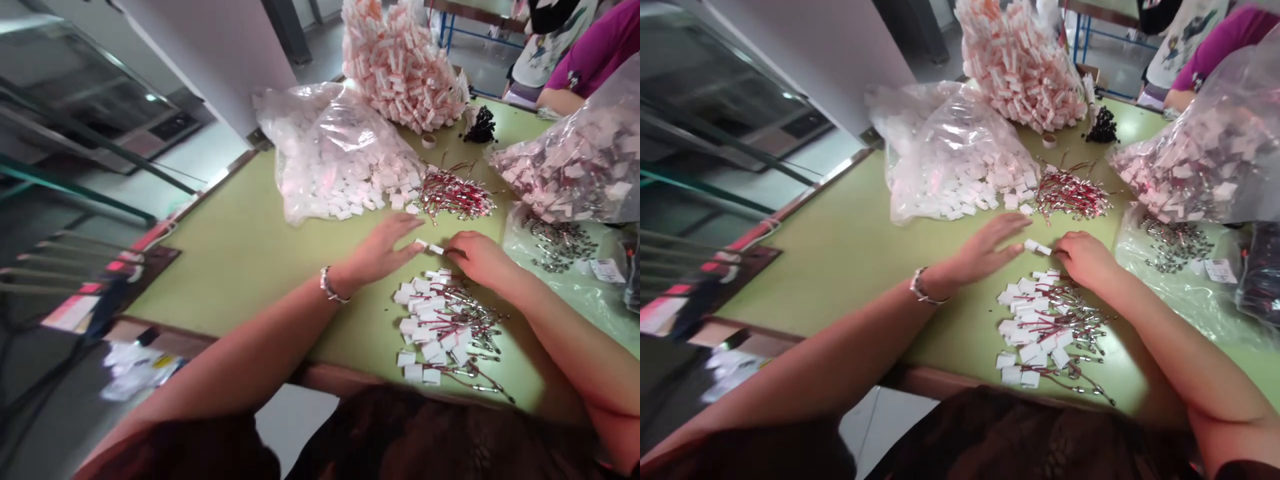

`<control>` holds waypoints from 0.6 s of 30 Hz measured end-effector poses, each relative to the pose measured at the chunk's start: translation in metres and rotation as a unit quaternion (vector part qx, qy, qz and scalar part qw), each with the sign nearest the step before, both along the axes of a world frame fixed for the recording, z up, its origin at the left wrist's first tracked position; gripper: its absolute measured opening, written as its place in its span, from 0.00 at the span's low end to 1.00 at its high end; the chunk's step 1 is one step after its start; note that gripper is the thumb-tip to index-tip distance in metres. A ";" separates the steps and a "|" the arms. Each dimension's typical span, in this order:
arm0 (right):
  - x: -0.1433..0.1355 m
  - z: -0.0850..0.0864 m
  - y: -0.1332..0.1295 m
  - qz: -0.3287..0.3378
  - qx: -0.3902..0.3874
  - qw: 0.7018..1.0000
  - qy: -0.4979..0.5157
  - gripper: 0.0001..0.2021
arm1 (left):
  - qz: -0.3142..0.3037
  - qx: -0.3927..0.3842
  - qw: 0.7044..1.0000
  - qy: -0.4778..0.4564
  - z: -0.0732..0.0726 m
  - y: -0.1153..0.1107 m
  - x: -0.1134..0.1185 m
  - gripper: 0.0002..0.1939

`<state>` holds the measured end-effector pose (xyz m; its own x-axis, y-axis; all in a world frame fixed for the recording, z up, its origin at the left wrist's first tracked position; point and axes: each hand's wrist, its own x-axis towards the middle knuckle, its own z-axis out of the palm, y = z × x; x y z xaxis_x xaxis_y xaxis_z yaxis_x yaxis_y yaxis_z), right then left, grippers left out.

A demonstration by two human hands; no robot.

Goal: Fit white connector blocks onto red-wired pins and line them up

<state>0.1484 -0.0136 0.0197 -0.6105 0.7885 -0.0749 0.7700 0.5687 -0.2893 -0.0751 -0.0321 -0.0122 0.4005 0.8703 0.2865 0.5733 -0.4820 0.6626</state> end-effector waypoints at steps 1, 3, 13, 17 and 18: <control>-0.002 0.000 -0.003 0.020 -0.018 1.000 -0.006 0.12 | -0.029 -0.021 0.999 0.017 -0.002 -0.003 0.001 0.22; -0.003 0.003 -0.016 0.055 -0.052 0.997 -0.017 0.16 | -0.084 -0.056 0.994 0.033 -0.003 -0.010 0.005 0.21; 0.021 0.000 -0.122 0.108 -0.051 0.988 -0.098 0.61 | -0.242 -0.076 0.967 -0.001 0.011 -0.033 0.011 0.22; 0.018 -0.006 -0.126 0.119 -0.031 0.987 -0.101 0.54 | -0.220 -0.105 0.970 -0.007 0.013 -0.035 0.010 0.29; 0.018 -0.005 -0.125 0.120 -0.026 0.987 -0.100 0.53 | -0.210 -0.125 0.970 -0.011 0.014 -0.035 0.010 0.30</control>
<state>0.1663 -0.1386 0.0142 -0.7480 0.6152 -0.2492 0.6598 0.7299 -0.1785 -0.0652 -0.0670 0.0015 0.7307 0.6753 0.0998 0.3453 -0.4918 0.7993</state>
